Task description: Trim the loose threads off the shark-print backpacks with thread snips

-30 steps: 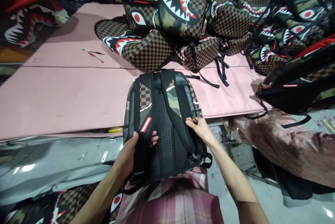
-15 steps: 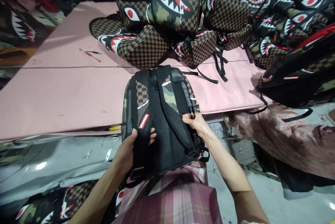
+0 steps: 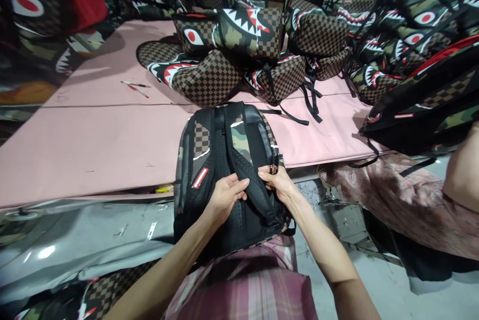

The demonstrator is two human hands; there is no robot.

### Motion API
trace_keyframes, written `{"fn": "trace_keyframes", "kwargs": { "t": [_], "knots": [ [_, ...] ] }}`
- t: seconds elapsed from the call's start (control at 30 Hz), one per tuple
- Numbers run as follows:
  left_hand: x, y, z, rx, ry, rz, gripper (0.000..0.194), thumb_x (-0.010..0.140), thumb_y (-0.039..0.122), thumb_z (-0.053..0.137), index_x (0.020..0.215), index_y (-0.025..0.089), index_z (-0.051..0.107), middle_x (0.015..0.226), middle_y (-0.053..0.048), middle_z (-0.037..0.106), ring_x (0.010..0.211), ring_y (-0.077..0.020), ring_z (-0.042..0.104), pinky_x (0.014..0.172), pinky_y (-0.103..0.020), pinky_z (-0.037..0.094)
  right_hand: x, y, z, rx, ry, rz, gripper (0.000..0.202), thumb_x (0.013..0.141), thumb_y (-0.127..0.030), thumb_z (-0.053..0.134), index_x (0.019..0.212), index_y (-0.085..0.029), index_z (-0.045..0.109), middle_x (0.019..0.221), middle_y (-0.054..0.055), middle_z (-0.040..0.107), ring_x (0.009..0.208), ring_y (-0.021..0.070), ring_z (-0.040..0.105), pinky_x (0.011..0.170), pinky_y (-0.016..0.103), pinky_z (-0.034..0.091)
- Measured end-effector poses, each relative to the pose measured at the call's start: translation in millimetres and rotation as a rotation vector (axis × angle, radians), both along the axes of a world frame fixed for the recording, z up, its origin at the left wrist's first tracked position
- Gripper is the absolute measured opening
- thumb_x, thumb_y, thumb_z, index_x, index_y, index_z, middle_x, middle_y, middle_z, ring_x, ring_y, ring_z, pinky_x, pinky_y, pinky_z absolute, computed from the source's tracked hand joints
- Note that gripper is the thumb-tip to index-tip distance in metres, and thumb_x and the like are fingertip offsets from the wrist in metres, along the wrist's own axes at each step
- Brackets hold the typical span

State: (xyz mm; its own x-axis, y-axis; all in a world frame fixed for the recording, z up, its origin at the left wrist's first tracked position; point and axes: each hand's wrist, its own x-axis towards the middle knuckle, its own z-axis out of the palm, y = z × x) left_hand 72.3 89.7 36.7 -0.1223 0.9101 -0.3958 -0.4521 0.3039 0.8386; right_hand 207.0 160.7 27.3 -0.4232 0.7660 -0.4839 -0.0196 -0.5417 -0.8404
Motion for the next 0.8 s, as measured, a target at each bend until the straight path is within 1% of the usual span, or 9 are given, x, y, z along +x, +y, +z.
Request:
{"fn": "trace_keyframes", "kwargs": {
  "t": [0.1,0.2,0.33,0.4,0.5,0.6,0.67,0.7,0.8],
  "knots": [
    [-4,1,-1.4,0.008,-0.013,0.003,0.030,0.056,0.030,0.075,0.075,0.010,0.065,0.057,0.000,0.059,0.049,-0.0070,0.050,0.047,-0.019,0.042,1,0,0.6,0.014,0.026,0.021,0.037,0.048,-0.039,0.080,0.069,-0.013,0.066,0.045,-0.006,0.047,0.039,0.0039,0.031,0.041,0.021,0.018],
    [-6,-2,-2.3,-0.031,-0.046,-0.009,0.031,0.057,0.030,0.074,0.080,0.009,0.066,0.063,-0.002,0.063,0.053,-0.0087,0.054,0.050,-0.020,0.045,0,0,0.9,0.046,0.003,0.012,0.037,0.047,-0.039,0.080,0.068,-0.012,0.066,0.044,-0.006,0.046,0.039,0.0038,0.030,0.041,0.021,0.019],
    [2,0,-5.0,-0.074,-0.067,0.051,0.033,0.061,0.032,0.071,0.085,0.010,0.064,0.069,-0.003,0.065,0.056,-0.0113,0.057,0.050,-0.022,0.047,-2,-1,4.1,0.088,-0.064,-0.043,0.037,0.047,-0.037,0.079,0.069,-0.012,0.066,0.046,-0.007,0.046,0.043,0.0049,0.034,0.044,0.022,0.026],
    [7,1,-8.6,-0.074,-0.055,0.099,0.034,0.061,0.035,0.071,0.083,0.011,0.063,0.067,-0.002,0.065,0.055,-0.0122,0.058,0.049,-0.022,0.047,-4,-2,5.2,0.103,-0.090,-0.076,0.036,0.046,-0.035,0.079,0.069,-0.012,0.065,0.048,-0.006,0.048,0.046,0.0061,0.038,0.048,0.023,0.030],
    [7,2,-17.1,-0.098,-0.058,0.158,0.037,0.062,0.044,0.069,0.076,0.012,0.060,0.061,-0.001,0.062,0.052,-0.0118,0.057,0.046,-0.021,0.045,-6,-5,2.7,0.113,-0.109,-0.093,0.035,0.046,-0.035,0.079,0.069,-0.013,0.065,0.053,-0.004,0.053,0.052,0.0083,0.044,0.054,0.025,0.035],
    [0,0,-23.7,-0.132,-0.082,0.129,0.042,0.066,0.051,0.064,0.076,0.011,0.059,0.063,-0.003,0.062,0.051,-0.0116,0.057,0.044,-0.021,0.044,-8,-7,-4.6,0.138,-0.111,-0.074,0.034,0.046,-0.036,0.079,0.067,-0.013,0.065,0.058,-0.003,0.057,0.056,0.0095,0.048,0.060,0.026,0.037],
    [-7,-6,-23.3,-0.131,-0.054,0.137,0.043,0.069,0.050,0.061,0.083,0.010,0.060,0.073,-0.006,0.065,0.058,-0.0127,0.060,0.049,-0.023,0.047,-7,-8,-9.9,0.154,-0.123,-0.067,0.032,0.046,-0.036,0.078,0.065,-0.014,0.064,0.058,-0.002,0.057,0.057,0.0096,0.048,0.060,0.026,0.037],
    [-11,-12,-21.2,-0.125,-0.013,0.158,0.042,0.071,0.049,0.061,0.087,0.010,0.060,0.080,-0.008,0.066,0.064,-0.0139,0.062,0.054,-0.024,0.049,-6,-8,-12.1,0.155,-0.136,-0.072,0.032,0.047,-0.036,0.078,0.066,-0.014,0.065,0.058,-0.003,0.057,0.057,0.0097,0.047,0.060,0.026,0.037],
    [-25,-37,-10.5,-0.072,0.229,0.194,0.042,0.074,0.044,0.059,0.102,0.013,0.059,0.099,-0.010,0.065,0.085,-0.0182,0.064,0.074,-0.031,0.051,-3,-6,-16.5,0.137,-0.164,-0.088,0.034,0.047,-0.036,0.077,0.069,-0.014,0.065,0.056,-0.003,0.055,0.056,0.0097,0.046,0.057,0.025,0.036]
  ]
}}
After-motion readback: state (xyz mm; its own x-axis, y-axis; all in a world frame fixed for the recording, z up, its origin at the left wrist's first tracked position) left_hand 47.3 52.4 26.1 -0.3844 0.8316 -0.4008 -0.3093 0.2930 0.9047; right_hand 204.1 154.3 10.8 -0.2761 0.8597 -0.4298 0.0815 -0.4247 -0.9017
